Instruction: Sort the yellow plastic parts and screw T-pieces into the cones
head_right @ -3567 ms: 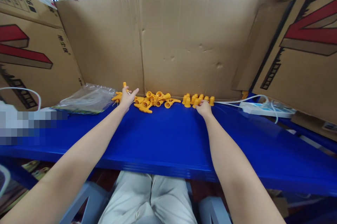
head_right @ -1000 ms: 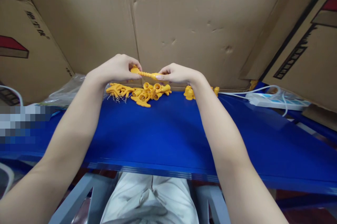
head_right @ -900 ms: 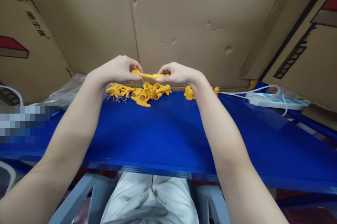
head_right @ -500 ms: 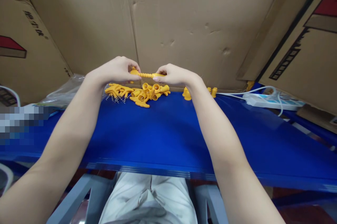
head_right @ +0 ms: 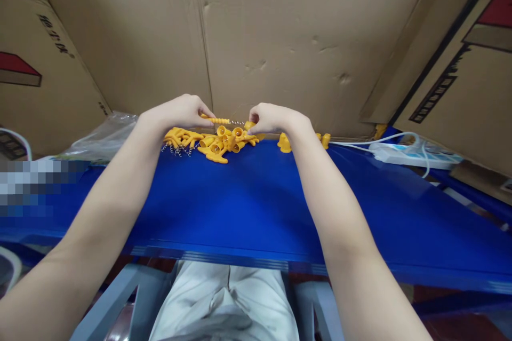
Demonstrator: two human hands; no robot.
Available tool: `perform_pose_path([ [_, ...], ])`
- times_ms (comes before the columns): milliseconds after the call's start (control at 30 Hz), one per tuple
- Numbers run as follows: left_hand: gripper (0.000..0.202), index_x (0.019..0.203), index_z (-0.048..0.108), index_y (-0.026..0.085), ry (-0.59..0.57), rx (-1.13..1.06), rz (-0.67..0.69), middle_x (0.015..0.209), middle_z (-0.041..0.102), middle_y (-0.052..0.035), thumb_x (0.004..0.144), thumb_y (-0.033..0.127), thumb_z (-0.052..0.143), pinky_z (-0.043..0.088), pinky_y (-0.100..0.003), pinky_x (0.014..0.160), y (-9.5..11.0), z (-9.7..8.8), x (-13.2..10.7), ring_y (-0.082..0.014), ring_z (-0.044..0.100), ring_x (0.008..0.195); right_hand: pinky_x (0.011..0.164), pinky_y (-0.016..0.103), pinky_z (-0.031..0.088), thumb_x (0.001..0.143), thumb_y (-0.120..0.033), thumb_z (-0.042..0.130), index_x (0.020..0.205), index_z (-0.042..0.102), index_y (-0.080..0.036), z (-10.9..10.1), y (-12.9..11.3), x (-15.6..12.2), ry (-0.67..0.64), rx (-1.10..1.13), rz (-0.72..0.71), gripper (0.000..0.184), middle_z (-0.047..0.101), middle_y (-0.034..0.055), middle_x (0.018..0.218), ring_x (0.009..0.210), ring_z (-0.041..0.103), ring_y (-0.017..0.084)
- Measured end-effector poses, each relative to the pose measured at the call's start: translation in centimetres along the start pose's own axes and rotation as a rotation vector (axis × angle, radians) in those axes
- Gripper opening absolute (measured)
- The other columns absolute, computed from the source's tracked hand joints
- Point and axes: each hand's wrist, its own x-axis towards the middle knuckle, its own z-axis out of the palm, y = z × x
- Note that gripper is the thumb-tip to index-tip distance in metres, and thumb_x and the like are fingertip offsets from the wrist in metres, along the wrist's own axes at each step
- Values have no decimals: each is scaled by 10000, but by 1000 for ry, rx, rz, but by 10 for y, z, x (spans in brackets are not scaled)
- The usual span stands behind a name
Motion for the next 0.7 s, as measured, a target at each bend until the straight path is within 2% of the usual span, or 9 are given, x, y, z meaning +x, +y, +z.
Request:
perform_pose_path([
  [100,326,1042,750,247,-42,70,-16,971,734,-34,746,262,615,486,-375,903,-4,6,5,-267,635,1017,687,283,449,730,-401,718,964,706,-208,-5,11,-6,29,-23,33,303,713,42,915,806,630,194],
  [167,358,1091,725,240,-25,111,-59,1030,716,-40,756,222,599,473,-385,934,-11,10,7,-271,625,1040,675,287,457,737,-415,702,955,709,-200,-10,25,-14,54,-40,58,306,714,49,907,786,635,193],
  [333,360,1094,690,228,-70,252,-132,1056,694,-61,760,179,564,468,-389,925,-47,22,8,-287,628,1039,644,289,473,716,-389,715,851,708,-190,-9,86,-36,74,-118,264,240,714,61,826,729,644,195],
  [467,379,1122,668,239,-151,343,-181,1110,686,-79,773,193,527,479,-382,887,-82,36,12,-297,631,1039,601,280,477,741,-346,695,692,668,-186,10,132,-49,0,-126,454,170,678,57,650,651,638,191],
  [567,405,1137,660,255,-198,333,-243,1144,685,-78,757,192,536,474,-362,889,-105,47,15,-292,631,1059,561,260,470,792,-291,647,680,633,-170,28,147,-55,-33,-30,619,166,655,55,606,589,633,172],
  [633,420,1140,656,260,-229,321,-276,1157,686,-78,741,190,547,475,-348,878,-117,54,17,-292,627,1074,556,256,458,818,-305,624,641,611,-183,38,152,-56,-8,-19,621,216,630,65,572,566,627,168],
  [700,434,1145,651,267,-254,313,-308,1161,687,-78,730,191,553,477,-335,858,-125,60,18,-289,628,1076,565,264,445,833,-323,613,587,586,-199,47,156,-54,38,-28,548,277,602,94,531,563,628,175],
])
